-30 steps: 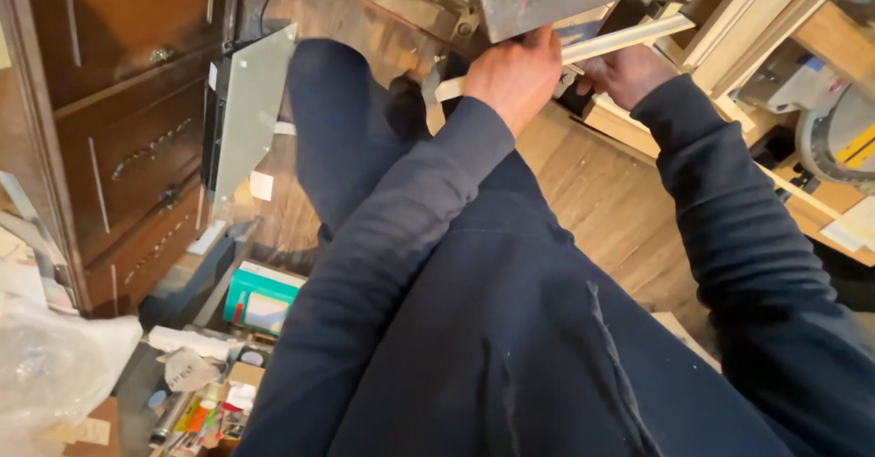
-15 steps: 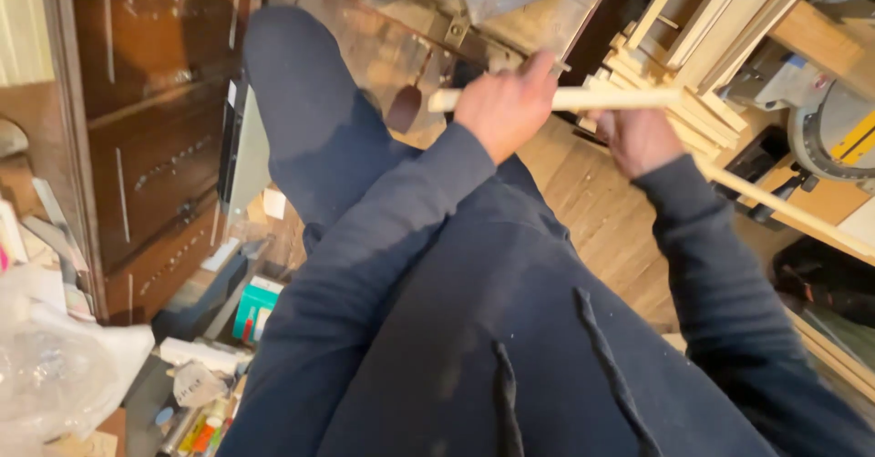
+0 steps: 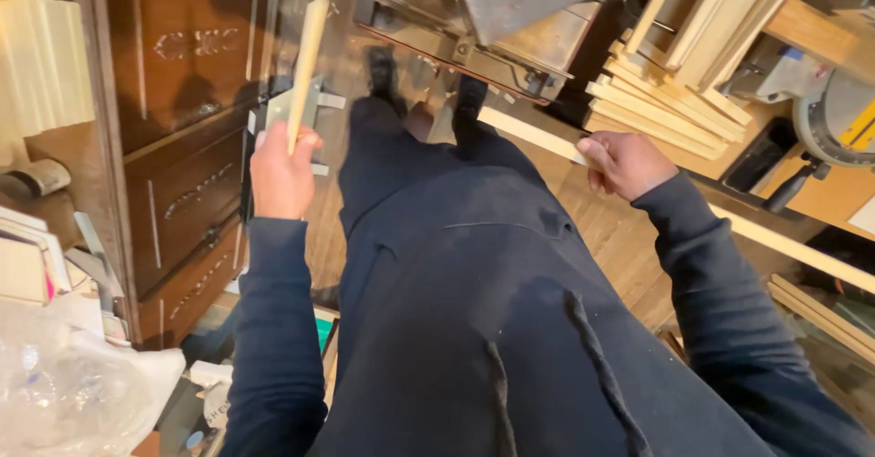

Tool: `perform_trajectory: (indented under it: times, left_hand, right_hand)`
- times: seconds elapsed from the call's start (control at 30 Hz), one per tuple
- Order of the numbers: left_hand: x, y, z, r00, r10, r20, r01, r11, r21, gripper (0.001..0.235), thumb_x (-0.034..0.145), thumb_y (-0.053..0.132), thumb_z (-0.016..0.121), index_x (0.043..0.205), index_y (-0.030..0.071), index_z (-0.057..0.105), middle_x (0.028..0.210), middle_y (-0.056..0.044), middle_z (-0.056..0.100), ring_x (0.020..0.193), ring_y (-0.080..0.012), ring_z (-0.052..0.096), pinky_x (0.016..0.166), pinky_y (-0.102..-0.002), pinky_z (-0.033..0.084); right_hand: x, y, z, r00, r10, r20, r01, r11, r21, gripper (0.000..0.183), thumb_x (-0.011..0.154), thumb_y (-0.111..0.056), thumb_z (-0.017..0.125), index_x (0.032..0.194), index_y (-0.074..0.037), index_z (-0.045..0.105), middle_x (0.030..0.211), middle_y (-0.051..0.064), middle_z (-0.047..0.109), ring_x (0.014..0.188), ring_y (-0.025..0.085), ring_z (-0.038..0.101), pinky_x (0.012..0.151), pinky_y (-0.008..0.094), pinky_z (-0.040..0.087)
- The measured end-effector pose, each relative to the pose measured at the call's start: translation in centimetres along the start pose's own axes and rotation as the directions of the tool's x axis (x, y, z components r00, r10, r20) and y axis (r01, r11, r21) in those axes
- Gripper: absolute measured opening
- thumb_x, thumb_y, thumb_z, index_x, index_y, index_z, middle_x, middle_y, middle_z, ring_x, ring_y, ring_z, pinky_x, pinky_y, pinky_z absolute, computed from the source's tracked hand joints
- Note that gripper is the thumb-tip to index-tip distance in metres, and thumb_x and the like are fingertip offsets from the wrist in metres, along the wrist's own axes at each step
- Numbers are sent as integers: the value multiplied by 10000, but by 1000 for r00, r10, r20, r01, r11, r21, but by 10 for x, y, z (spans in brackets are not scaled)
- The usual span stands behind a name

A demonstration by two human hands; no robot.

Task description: Cutting wooden molding pieces using a manual miter cutter for picture framing.

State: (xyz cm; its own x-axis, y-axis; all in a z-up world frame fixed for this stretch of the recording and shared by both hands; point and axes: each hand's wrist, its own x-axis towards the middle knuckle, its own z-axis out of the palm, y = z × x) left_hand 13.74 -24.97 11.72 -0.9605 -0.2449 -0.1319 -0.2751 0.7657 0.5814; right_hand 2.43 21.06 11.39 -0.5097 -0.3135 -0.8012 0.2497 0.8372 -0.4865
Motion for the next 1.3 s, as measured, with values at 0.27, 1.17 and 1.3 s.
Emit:
perform_trajectory:
  times: [0.27, 1.17, 1.3]
  left_hand:
    - [12, -5, -17, 948, -239, 210, 312, 823, -475, 171, 987, 159, 718, 1022, 23, 621, 731, -51, 618, 568, -117, 581, 531, -306, 465]
    - [157, -31, -56, 766, 474, 436, -444, 879, -174, 171, 918, 179, 769, 1057, 80, 754, 1008, -128, 725, 861, -352, 689, 726, -448, 540]
    - [165, -56, -33, 798, 302, 521, -343, 939, -20, 144, 866, 210, 809, 985, 128, 801, 880, -147, 739, 795, -371, 690, 681, -473, 532]
  right_hand:
    - [28, -64, 39, 998, -14, 62, 3, 983, 181, 498, 1078, -426, 455, 818, -26, 599, 599, 49, 652, 510, 177, 561, 535, 349, 476]
    - [72, -219, 122, 923, -169, -347, 73, 959, -274, 407, 1047, -470, 513, 974, -128, 722, 753, 202, 702, 720, 440, 675, 648, 562, 521]
    - [75, -205, 117, 920, -205, -333, 94, 943, -320, 418, 1038, -508, 512, 993, -141, 707, 773, 176, 717, 718, 427, 682, 602, 550, 524]
